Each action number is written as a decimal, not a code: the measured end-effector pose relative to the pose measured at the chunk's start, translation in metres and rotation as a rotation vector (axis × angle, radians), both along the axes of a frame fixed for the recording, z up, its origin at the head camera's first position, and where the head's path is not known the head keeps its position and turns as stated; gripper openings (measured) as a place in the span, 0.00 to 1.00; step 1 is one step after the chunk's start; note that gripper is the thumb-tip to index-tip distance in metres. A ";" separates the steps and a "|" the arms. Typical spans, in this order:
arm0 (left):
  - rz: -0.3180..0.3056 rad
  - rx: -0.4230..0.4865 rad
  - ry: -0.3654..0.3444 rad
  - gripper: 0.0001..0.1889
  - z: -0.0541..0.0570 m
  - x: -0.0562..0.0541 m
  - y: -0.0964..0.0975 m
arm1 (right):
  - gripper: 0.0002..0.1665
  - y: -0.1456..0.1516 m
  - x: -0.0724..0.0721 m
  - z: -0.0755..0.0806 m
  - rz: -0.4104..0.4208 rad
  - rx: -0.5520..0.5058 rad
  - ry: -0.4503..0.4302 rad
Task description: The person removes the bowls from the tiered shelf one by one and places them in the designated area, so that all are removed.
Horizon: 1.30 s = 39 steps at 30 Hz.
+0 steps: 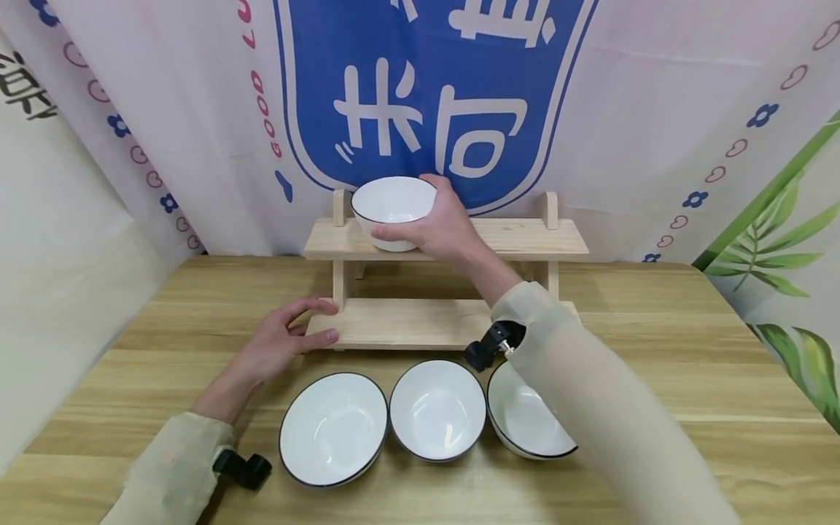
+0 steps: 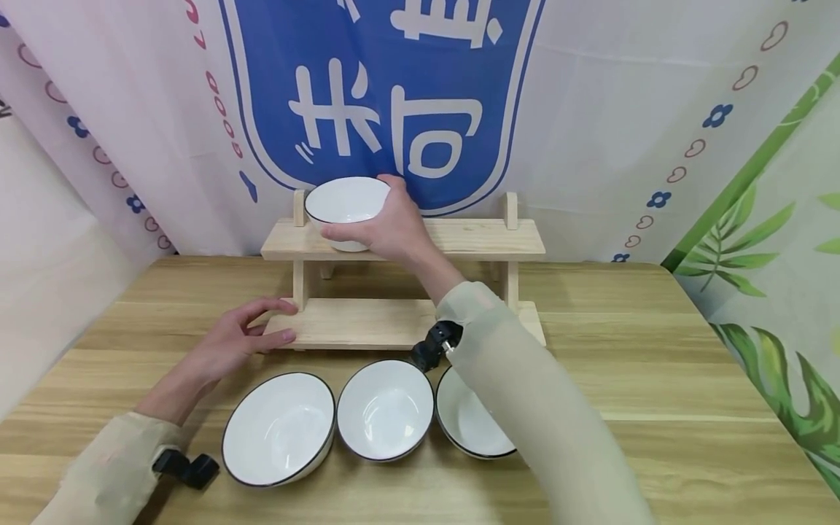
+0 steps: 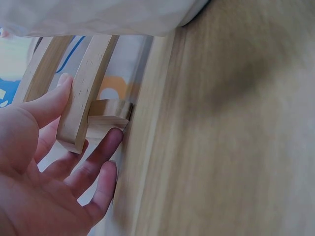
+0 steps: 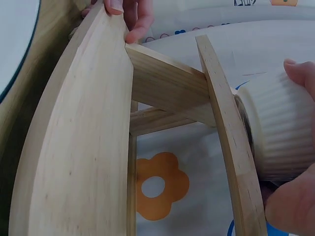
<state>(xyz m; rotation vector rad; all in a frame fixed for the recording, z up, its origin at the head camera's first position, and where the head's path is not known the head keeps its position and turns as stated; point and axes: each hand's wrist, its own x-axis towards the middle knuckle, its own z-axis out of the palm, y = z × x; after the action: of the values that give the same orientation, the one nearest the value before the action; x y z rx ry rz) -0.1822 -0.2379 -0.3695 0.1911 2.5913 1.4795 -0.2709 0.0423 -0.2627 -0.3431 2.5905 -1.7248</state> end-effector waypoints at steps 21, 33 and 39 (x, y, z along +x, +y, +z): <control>-0.007 -0.007 -0.001 0.27 0.000 0.000 0.000 | 0.70 0.041 0.034 0.004 0.062 0.006 0.015; 0.001 -0.011 -0.001 0.27 -0.001 0.002 -0.001 | 0.69 0.071 0.056 0.005 0.057 -0.011 0.016; -0.005 -0.002 0.007 0.27 -0.001 0.001 -0.001 | 0.70 0.089 0.066 0.005 0.071 0.002 0.017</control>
<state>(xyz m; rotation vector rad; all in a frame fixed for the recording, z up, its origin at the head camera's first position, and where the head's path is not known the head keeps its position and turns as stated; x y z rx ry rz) -0.1816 -0.2385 -0.3708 0.2027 2.5955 1.4775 -0.2051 0.1315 -0.2580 -0.4455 2.5582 -1.7033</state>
